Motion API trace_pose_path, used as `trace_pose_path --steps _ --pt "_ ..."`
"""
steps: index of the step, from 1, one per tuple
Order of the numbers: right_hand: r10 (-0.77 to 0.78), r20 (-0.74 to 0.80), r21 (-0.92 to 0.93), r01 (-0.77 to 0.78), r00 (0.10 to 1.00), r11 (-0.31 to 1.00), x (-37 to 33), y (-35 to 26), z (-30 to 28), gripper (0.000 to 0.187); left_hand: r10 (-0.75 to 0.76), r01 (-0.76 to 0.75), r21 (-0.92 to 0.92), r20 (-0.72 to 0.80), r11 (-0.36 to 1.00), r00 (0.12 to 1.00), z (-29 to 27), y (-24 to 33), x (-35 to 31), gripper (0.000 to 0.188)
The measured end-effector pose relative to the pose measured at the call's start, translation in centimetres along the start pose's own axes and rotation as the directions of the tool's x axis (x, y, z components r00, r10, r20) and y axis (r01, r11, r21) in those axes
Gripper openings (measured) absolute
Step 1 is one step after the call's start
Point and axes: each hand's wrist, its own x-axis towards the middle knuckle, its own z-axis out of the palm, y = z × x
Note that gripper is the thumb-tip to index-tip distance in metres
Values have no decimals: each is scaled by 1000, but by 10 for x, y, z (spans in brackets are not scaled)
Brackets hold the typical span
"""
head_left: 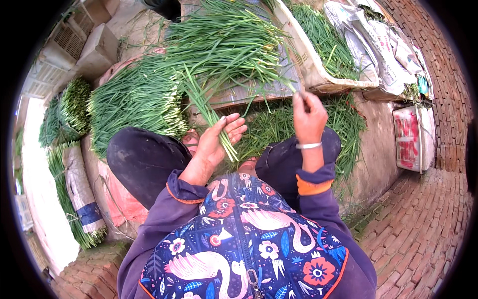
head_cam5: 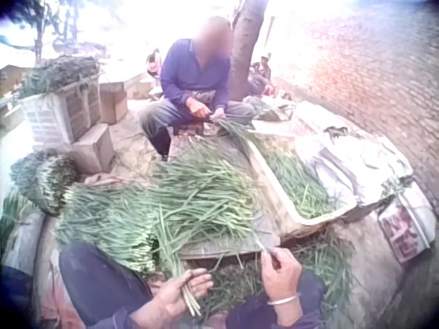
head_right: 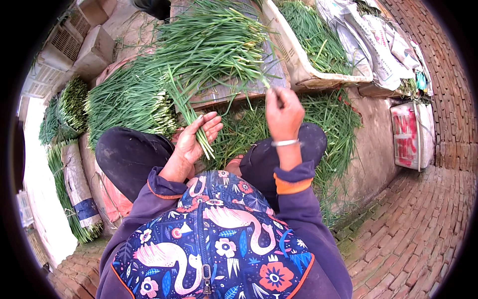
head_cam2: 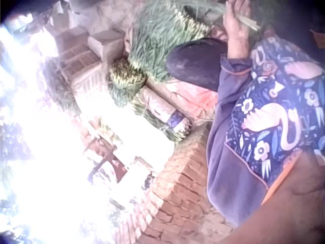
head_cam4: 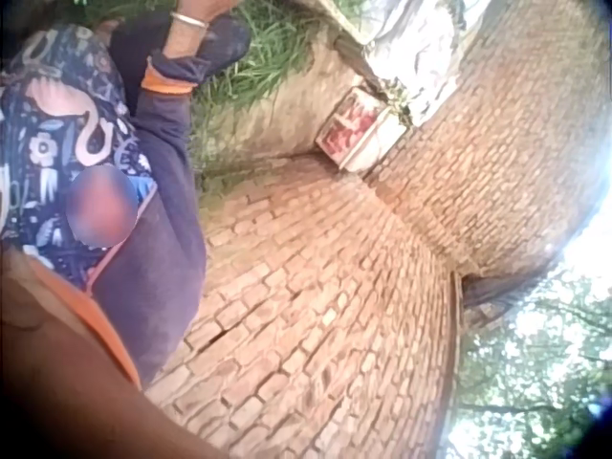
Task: The person sorts through bunches of green chives, removing individual yellowed or damaged blades by hand and gathering the cleaned chives into a bundle.
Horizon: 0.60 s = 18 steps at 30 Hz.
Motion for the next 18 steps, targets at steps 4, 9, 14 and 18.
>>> trace_pose_path --steps 4,9,14,18 --pt "-132 136 21 130 982 991 -67 -21 -4 12 -51 51 14 26 999 998 0 -11 2 44" --pt "-45 358 -30 60 933 998 -117 -17 8 18 -168 158 -85 -119 984 979 -4 -27 0 36" --pt "-16 482 -56 49 876 997 -126 -25 14 12 -136 121 -67 -307 990 942 3 -36 -4 40" --pt "-106 588 -119 215 802 969 -126 -29 20 12 1 3 10 -396 1000 918 -3 -34 -4 33"
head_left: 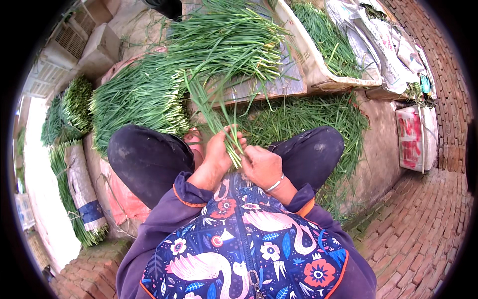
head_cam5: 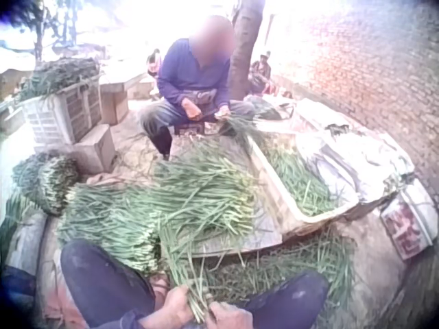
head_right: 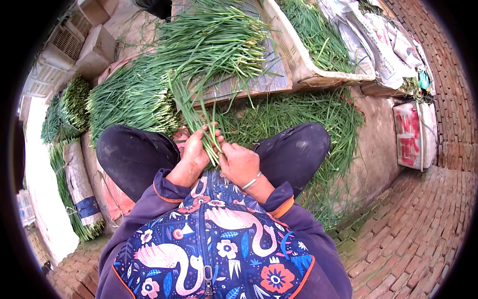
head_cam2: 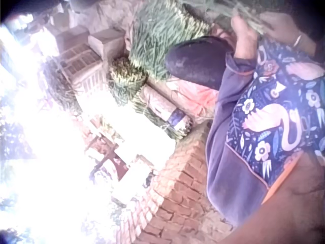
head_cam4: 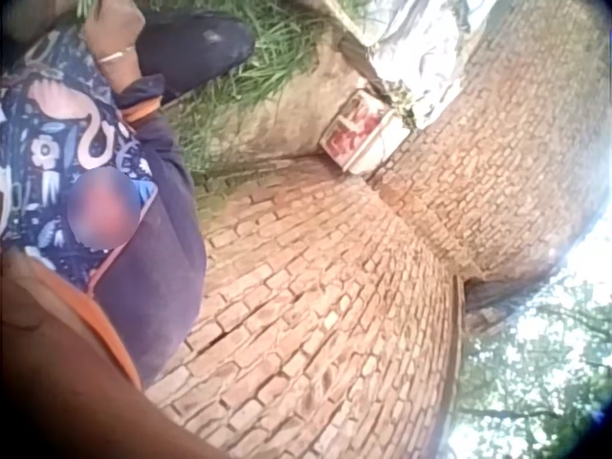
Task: The person sorts through bunches of green chives, removing individual yellowed or damaged blades by hand and gathering the cleaned chives into a bundle.
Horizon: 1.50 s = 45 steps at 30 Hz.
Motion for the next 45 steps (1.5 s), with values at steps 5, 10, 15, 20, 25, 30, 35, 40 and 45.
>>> trace_pose_path --steps 5,10,15,20,25,30,35,40,45 --pt "-247 212 173 213 945 962 18 4 -5 14 137 -136 -21 64 991 989 10 14 -19 28" --pt "34 26 260 -39 999 965 93 61 -23 26 243 -243 -11 61 970 968 8 45 -31 42" --pt "329 -168 311 -266 929 912 178 126 -16 31 277 -239 -186 211 953 938 -1 56 -26 77" --pt "272 -136 451 -185 953 873 180 125 1 29 259 -207 -228 232 951 937 2 58 -28 68" --pt "324 -19 505 -271 946 820 99 76 -13 22 166 -156 -61 244 986 955 -5 53 -24 25" --pt "500 421 777 -585 757 232 30 75 10 18 108 -109 15 86 994 990 -14 34 -7 27" --pt "395 547 802 -598 738 7 9 39 16 19 110 -117 90 76 989 991 -30 23 4 36" --pt "241 624 775 -629 743 -66 10 31 23 21 77 -79 -5 316 997 946 -18 19 0 39" --pt "168 535 786 -560 828 262 4 38 37 24 113 -127 89 148 988 983 -17 17 -1 29"
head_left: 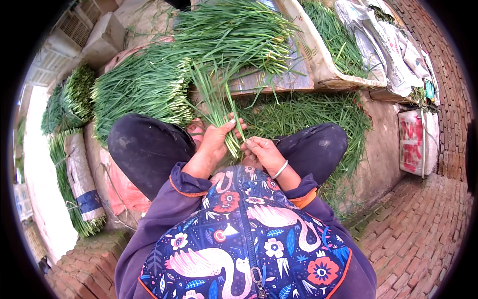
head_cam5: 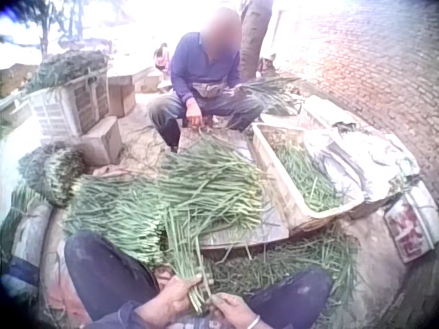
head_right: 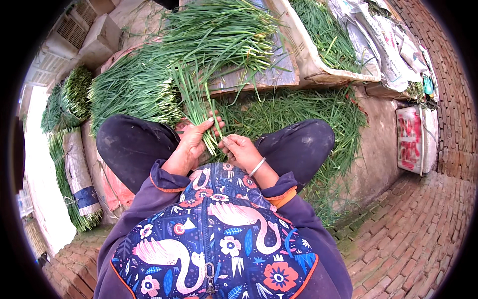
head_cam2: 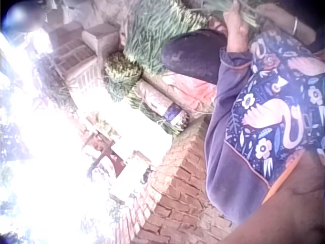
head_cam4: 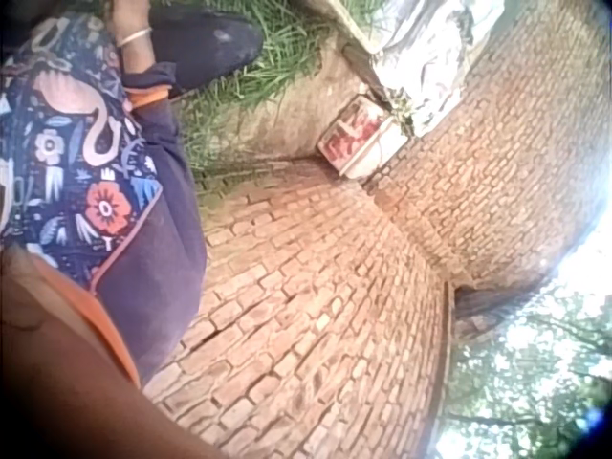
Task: The person sorts through bunches of green chives, removing individual yellowed or damaged blades by hand and gathering the cleaned chives into a bundle.
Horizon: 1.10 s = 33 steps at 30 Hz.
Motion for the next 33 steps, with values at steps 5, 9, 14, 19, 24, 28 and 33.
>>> trace_pose_path --steps 5,9,14,19,24,28,33 --pt "-56 -115 -165 36 992 986 -5 -8 -9 25 54 -51 53 -56 997 997 3 1 0 27" --pt "-36 -44 -171 28 998 985 -5 -13 -9 25 18 -19 -8 -37 1000 999 6 2 -1 33" --pt "-181 -47 -305 158 982 939 5 -6 0 26 -60 59 40 44 997 997 8 5 -6 37" --pt "-215 -138 -375 150 967 915 2 -14 -2 25 25 -24 94 -13 995 1000 -2 4 3 38" --pt "-277 -313 -363 155 908 919 2 -8 -23 20 72 -71 19 -113 997 991 5 8 4 40" --pt "-394 -562 -382 194 727 903 7 -15 -64 18 118 -111 64 -120 992 986 3 10 2 37" --pt "-247 -252 -462 108 936 880 8 -31 -30 27 127 -108 149 -128 983 984 9 6 -3 38"
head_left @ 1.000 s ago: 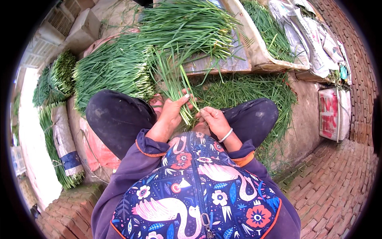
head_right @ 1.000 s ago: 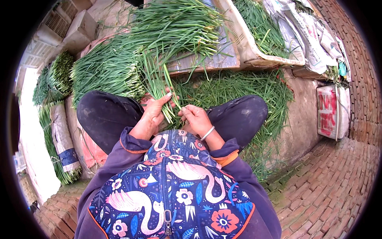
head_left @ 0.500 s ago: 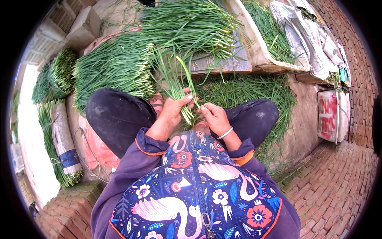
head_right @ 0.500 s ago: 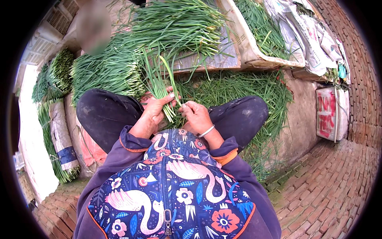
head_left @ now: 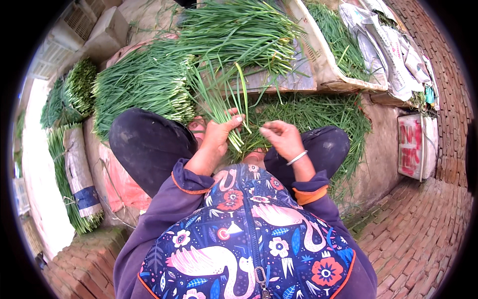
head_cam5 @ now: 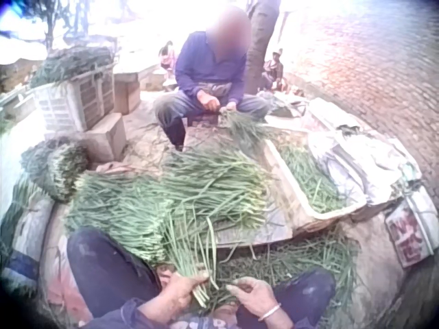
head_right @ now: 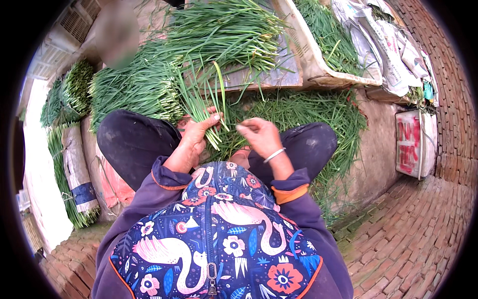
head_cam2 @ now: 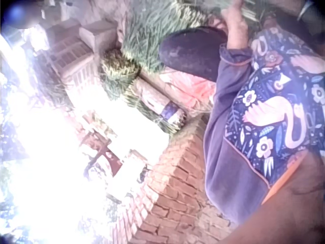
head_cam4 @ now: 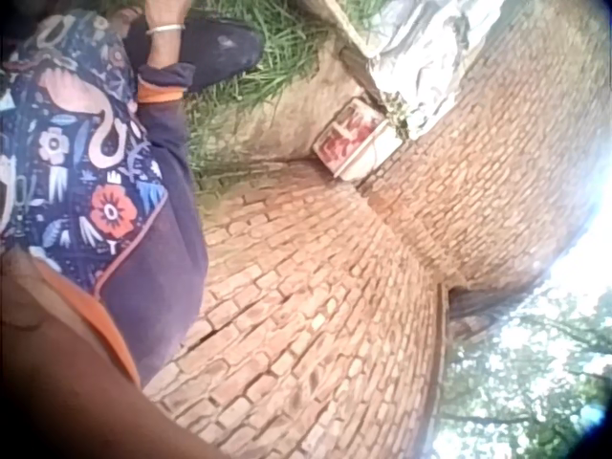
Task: The person sorts through bunches of green chives, removing individual yellowed or damaged blades by hand and gathering the cleaned chives into a bundle.
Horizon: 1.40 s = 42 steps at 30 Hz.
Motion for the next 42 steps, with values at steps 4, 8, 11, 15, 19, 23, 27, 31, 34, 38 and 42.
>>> trace_pose_path --steps 4,8,11,15,19,23,27,31,34,38,42 --pt "-73 7 86 72 997 994 5 -8 43 17 38 -43 70 68 997 997 -3 -3 -2 36" --pt "-89 88 184 71 992 980 1 -13 50 10 -19 23 -17 190 1000 982 1 4 -7 32" --pt "-118 25 279 107 993 954 2 -7 54 10 13 -10 -13 214 1000 977 4 7 -9 31" --pt "-47 -81 308 70 996 949 4 -3 51 9 151 -152 2 106 988 983 14 13 -20 31" --pt "124 326 -506 62 937 860 24 12 3 32 288 -293 -178 -51 940 956 3 30 -9 31" --pt "-292 147 -707 307 945 637 89 -29 -49 26 217 -217 -332 -38 918 976 -8 34 -7 19" --pt "-551 -215 -731 241 806 638 194 -67 -91 22 79 -63 -368 29 928 996 -4 30 -7 13" --pt "-460 -214 -860 57 862 507 246 -78 -92 24 11 22 -363 88 931 996 1 35 -11 15" --pt "-347 -206 -886 -24 915 463 255 -80 -86 25 -16 67 -383 135 921 991 -6 28 -3 16" --pt "-502 -105 -952 60 858 302 223 -101 -73 23 -61 61 -363 12 930 998 -10 22 1 17" --pt "-489 -132 -953 25 862 300 187 -122 -75 24 -76 66 -353 -15 933 997 -10 19 0 18"
